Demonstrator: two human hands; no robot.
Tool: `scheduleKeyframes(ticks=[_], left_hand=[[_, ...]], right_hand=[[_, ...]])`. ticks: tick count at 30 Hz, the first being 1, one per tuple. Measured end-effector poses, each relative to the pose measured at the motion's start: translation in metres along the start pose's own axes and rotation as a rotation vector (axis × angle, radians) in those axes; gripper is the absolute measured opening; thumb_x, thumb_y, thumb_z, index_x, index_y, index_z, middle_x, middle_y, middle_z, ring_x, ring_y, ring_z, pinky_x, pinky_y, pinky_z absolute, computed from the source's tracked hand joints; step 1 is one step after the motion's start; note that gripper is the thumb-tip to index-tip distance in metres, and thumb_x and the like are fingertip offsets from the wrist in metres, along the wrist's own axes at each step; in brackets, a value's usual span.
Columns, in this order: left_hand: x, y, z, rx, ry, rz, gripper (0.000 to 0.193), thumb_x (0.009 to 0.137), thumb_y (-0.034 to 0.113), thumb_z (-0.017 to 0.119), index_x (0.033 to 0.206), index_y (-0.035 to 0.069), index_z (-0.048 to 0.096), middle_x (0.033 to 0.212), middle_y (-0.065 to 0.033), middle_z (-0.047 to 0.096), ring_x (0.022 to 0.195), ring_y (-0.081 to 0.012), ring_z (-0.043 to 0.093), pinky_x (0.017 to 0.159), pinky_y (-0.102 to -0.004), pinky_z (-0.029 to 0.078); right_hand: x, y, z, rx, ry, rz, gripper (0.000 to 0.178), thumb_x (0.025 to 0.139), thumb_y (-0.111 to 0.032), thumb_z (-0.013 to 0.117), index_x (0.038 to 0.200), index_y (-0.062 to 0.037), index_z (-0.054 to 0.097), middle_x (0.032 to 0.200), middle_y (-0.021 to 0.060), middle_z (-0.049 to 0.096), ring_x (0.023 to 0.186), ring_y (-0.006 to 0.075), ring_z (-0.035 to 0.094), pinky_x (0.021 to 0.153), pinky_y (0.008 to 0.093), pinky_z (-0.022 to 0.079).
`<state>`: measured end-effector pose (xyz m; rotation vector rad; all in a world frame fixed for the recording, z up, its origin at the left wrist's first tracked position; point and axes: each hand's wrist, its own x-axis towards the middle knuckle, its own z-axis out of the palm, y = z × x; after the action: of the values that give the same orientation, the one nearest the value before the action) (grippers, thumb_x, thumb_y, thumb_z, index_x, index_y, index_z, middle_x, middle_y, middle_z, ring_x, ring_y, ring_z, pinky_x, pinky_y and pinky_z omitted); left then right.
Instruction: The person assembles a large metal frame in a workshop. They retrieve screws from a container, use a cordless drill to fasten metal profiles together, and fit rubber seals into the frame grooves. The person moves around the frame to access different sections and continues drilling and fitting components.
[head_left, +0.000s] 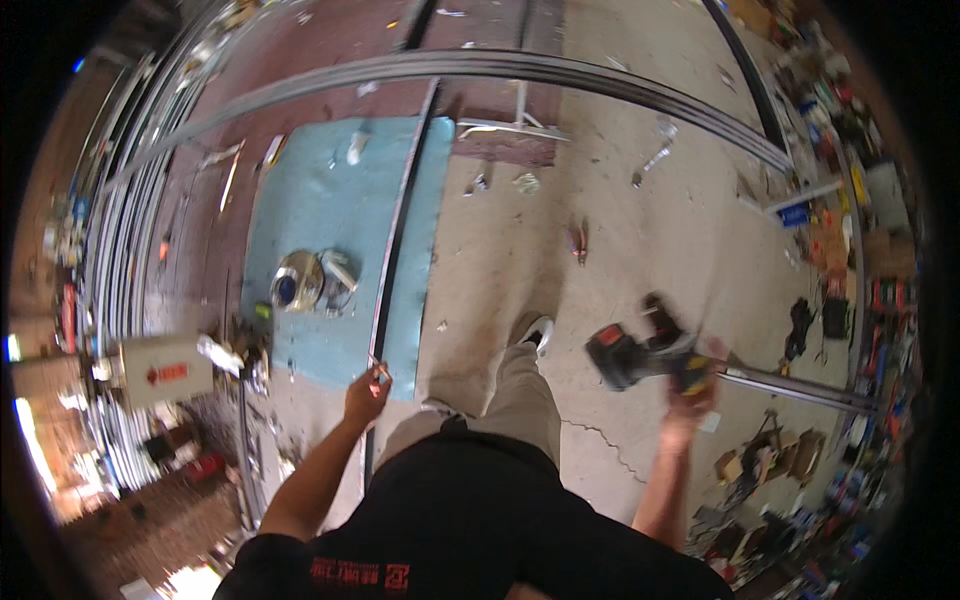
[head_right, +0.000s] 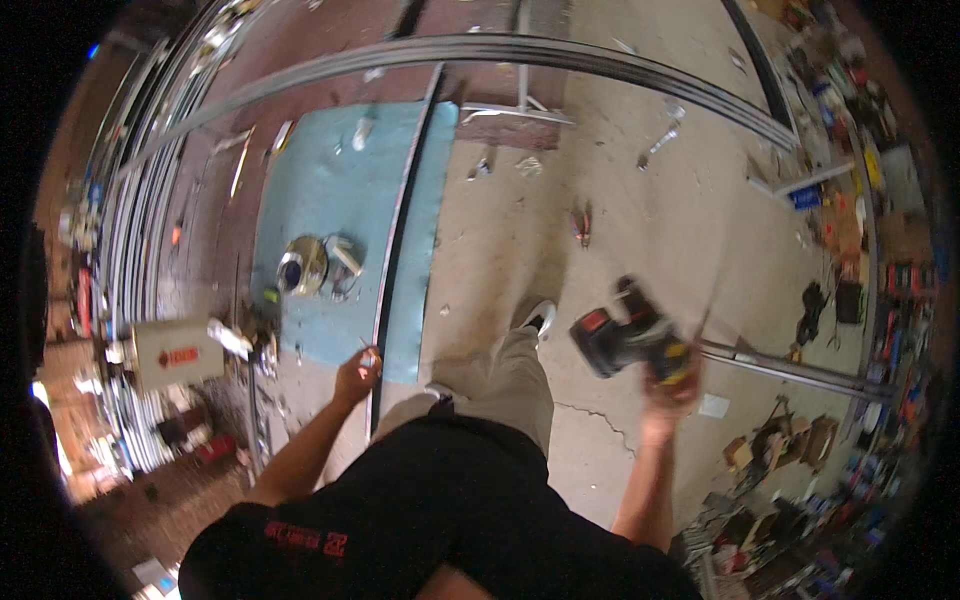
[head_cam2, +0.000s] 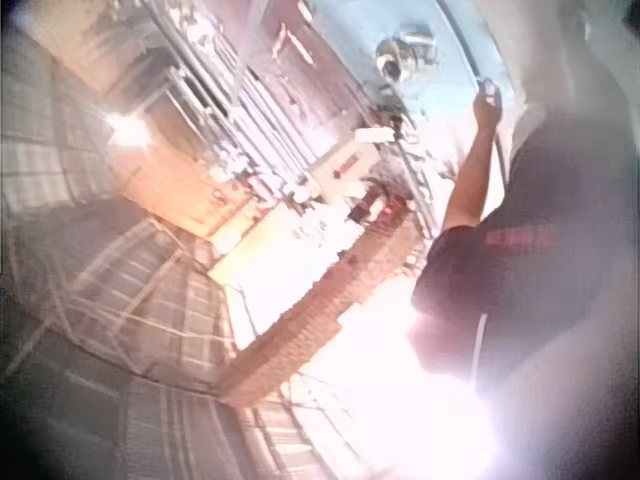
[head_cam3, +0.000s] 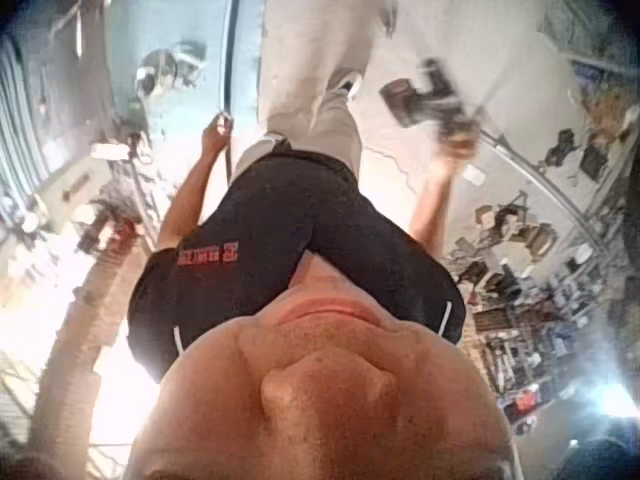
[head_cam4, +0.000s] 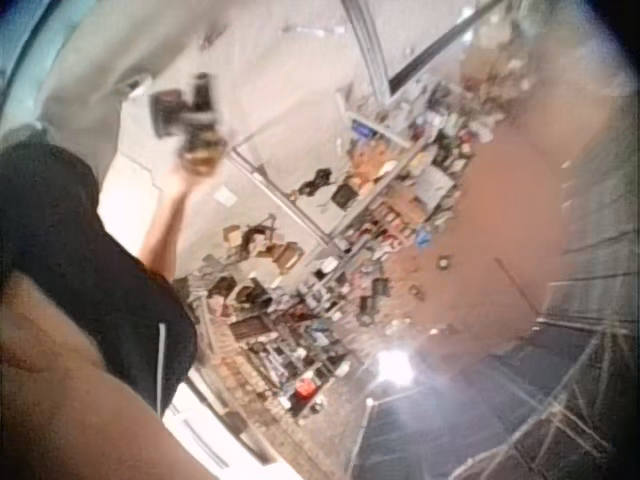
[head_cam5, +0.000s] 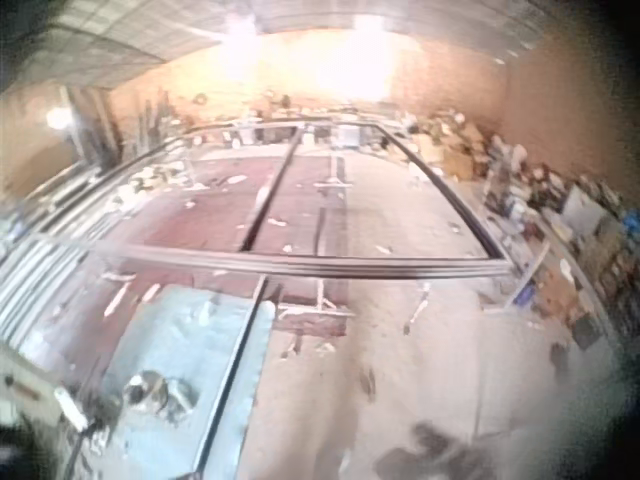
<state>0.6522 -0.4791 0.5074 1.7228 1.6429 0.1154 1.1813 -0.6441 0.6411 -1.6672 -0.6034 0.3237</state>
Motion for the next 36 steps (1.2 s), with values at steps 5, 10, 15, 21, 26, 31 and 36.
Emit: scheduleKeyframes(ticks=[5,10,15,21,26,31,36], left_hand=[[-0.083,-0.141,-0.047,-0.166,0.35,-0.132,0.039,0.088,0.031,0.068,0.123,0.014,0.067,0.101,-0.0113,0.074,0.079,-0.0263,0.073,0.073,-0.0398,0.056],[-0.175,-0.263,-0.058,-0.274,0.601,-0.406,0.038,0.088,0.026,0.066,0.123,0.014,0.067,0.106,-0.0102,0.074,0.091,-0.0256,0.073,0.079,-0.037,0.056],[-0.241,-0.307,-0.052,-0.496,0.673,-0.584,0.039,0.09,0.026,0.066,0.126,0.011,0.065,0.111,-0.0089,0.073,0.084,-0.0207,0.074,0.076,-0.0325,0.056],[-0.226,-0.275,-0.093,-0.749,0.698,-0.469,0.042,0.092,0.02,0.066,0.131,0.004,0.06,0.115,-0.012,0.071,0.08,-0.0181,0.074,0.073,-0.0303,0.055],[-0.183,-0.239,-0.161,-0.506,0.617,-0.344,0.04,0.092,0.017,0.066,0.129,0.004,0.061,0.115,-0.0107,0.071,0.081,-0.0201,0.074,0.071,-0.0301,0.056],[-0.146,-0.216,-0.232,-0.426,0.619,-0.175,0.04,0.091,0.01,0.065,0.131,0.004,0.059,0.116,-0.0102,0.071,0.083,-0.0213,0.074,0.076,-0.0325,0.058],[-0.108,-0.208,-0.3,-0.419,0.701,-0.101,0.042,0.091,0.009,0.066,0.133,0.004,0.058,0.119,-0.0125,0.069,0.086,-0.0199,0.073,0.079,-0.0319,0.058]], right_hand=[[0.026,-0.144,0.015,0.511,-0.526,-0.167,0.073,0.093,-0.029,0.069,0.151,-0.0041,0.032,0.121,0.0102,0.06,0.112,0.0228,0.056,0.108,0.0406,0.038],[-0.025,-0.16,0.097,0.294,-0.64,-0.092,0.047,0.094,-0.017,0.067,0.135,-0.0007,0.05,0.08,0.0004,0.052,0.074,0.0121,0.05,0.08,0.0312,0.045],[-0.105,-0.091,0.193,-0.11,-0.711,0.16,0.02,0.086,-0.02,0.077,0.08,-0.0104,0.06,0.073,-0.0021,0.058,0.064,0.0097,0.053,0.063,0.026,0.042],[-0.184,-0.001,0.261,-0.416,-0.847,0.426,0.015,0.08,-0.016,0.078,0.079,-0.0068,0.066,0.064,0.0003,0.061,0.049,0.0104,0.054,0.046,0.0267,0.042],[-0.209,0.054,0.309,-0.407,-0.931,0.326,0.017,0.08,-0.012,0.078,0.076,-0.0089,0.062,0.061,-0.0024,0.055,0.049,0.0086,0.051,0.046,0.0266,0.039],[-0.214,0.065,0.414,-0.31,-1.045,0.176,0.015,0.084,-0.012,0.075,0.086,-0.0072,0.061,0.067,-0.0023,0.056,0.054,0.009,0.052,0.049,0.0272,0.041],[-0.239,-0.006,0.524,-0.055,-1.177,0.286,0.023,0.084,-0.011,0.076,0.101,-0.0046,0.061,0.084,0.0025,0.063,0.068,0.0102,0.061,0.059,0.0275,0.05]])
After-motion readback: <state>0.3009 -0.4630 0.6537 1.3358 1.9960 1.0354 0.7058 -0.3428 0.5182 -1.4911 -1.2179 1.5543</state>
